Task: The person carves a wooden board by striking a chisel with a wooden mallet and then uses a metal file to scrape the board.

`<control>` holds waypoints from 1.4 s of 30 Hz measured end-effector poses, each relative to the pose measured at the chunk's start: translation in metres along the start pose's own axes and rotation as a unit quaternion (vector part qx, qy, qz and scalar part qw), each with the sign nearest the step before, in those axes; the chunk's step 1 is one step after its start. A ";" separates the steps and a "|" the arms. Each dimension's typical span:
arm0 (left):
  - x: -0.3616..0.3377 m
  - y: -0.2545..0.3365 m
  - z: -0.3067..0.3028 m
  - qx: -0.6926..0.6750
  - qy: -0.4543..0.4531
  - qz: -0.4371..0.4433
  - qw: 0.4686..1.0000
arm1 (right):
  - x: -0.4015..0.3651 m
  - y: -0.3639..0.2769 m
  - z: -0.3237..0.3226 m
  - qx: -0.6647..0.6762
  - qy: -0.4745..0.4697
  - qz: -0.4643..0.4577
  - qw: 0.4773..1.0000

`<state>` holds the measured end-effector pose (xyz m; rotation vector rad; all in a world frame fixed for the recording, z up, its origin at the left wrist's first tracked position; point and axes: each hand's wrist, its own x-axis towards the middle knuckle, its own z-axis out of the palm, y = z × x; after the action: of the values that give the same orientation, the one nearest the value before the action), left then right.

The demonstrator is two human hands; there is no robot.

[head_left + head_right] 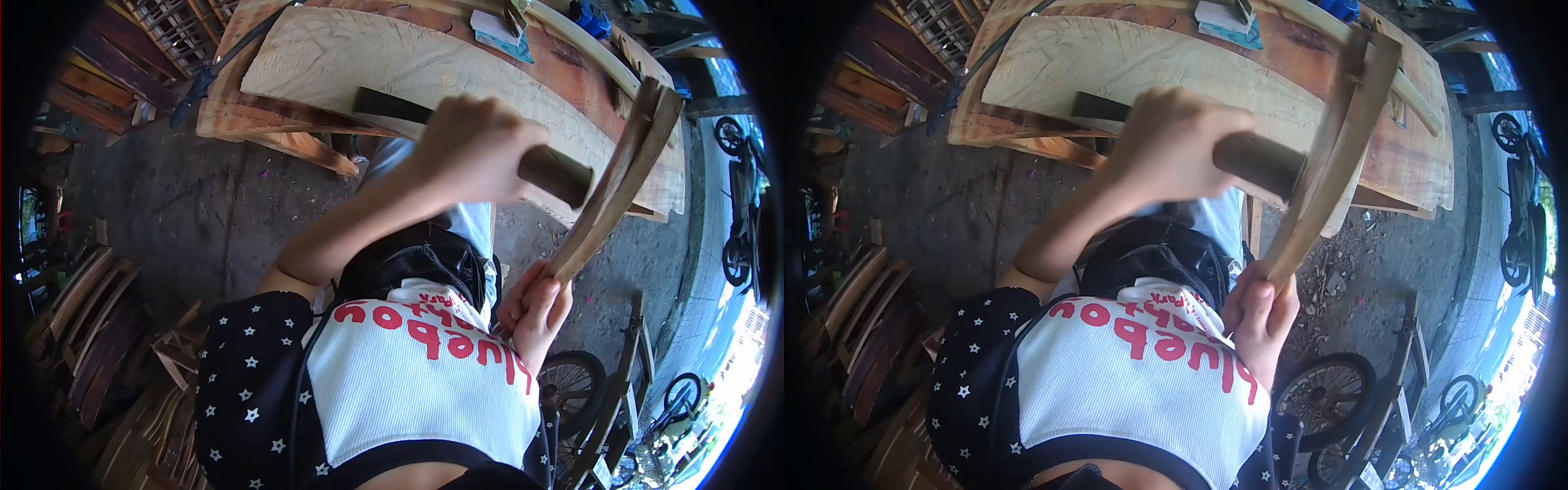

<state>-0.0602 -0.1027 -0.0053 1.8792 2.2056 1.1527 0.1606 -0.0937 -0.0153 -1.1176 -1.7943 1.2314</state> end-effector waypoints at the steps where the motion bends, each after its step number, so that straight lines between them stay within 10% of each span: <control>1: 0.000 -0.009 -0.002 0.032 0.034 0.005 0.999 | 0.002 -0.003 -0.006 -0.028 -0.099 0.011 0.995; 3: -0.003 -0.015 -0.010 0.034 0.039 0.018 0.998 | 0.018 -0.005 -0.027 0.089 0.115 -0.008 0.989; 7: -0.004 -0.017 -0.022 0.019 0.064 0.022 0.998 | 0.046 -0.005 -0.044 0.410 0.140 -0.236 0.870; 9: -0.004 -0.018 -0.023 0.016 0.077 0.015 0.997 | 0.033 0.032 0.001 0.693 0.020 -0.167 0.701; 10: -0.004 -0.022 -0.024 0.018 0.079 0.014 0.997 | 0.027 0.031 0.009 0.694 0.016 -0.166 0.700; 12: -0.007 -0.035 -0.028 0.053 0.084 0.011 0.995 | 0.011 0.029 0.021 0.270 -0.078 -0.063 0.957; 13: -0.008 -0.041 -0.031 0.061 0.106 0.002 0.993 | 0.010 0.022 0.026 0.024 -0.119 -0.008 0.993; 15: -0.014 -0.043 -0.043 0.079 0.046 -0.030 0.995 | 0.029 -0.003 0.000 0.105 0.029 0.005 0.994; 16: -0.015 -0.044 -0.047 0.079 0.046 -0.034 0.995 | 0.040 -0.011 -0.011 0.351 0.074 0.038 0.933; 19: -0.016 -0.048 -0.053 0.054 0.053 -0.032 0.997 | 0.050 -0.021 -0.001 0.420 0.144 -0.170 0.880; 21: -0.016 -0.052 -0.053 0.034 0.095 -0.018 0.995 | 0.030 0.026 0.035 0.588 0.051 -0.105 0.800; 22: -0.016 -0.056 -0.056 0.036 0.097 -0.018 0.995 | 0.028 0.022 0.041 0.590 0.049 -0.106 0.799; 25: -0.021 -0.073 -0.069 0.079 0.108 -0.019 0.991 | 0.023 -0.004 0.052 0.044 -0.200 0.024 0.979; 28: -0.025 -0.076 -0.080 0.076 0.077 -0.037 0.993 | 0.048 -0.037 0.024 0.257 0.014 0.043 0.965; 31: -0.025 -0.075 -0.086 0.064 0.091 -0.035 0.993 | 0.066 -0.042 0.047 0.472 0.058 -0.184 0.860; 33: -0.024 -0.075 -0.087 0.067 0.115 -0.022 0.991 | 0.035 -0.020 0.093 0.217 0.052 -0.201 0.954; 35: -0.025 -0.089 -0.088 0.083 0.110 -0.046 0.989 | 0.020 -0.022 0.104 0.179 -0.319 0.102 0.925; 42: -0.012 -0.091 -0.099 0.074 0.157 -0.016 0.985 | 0.059 -0.020 0.039 0.239 -0.039 0.015 0.970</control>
<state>-0.1794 -0.1630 0.0123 1.8127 2.5376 1.4023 0.0974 -0.0578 -0.0048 -0.8282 -1.4241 1.6335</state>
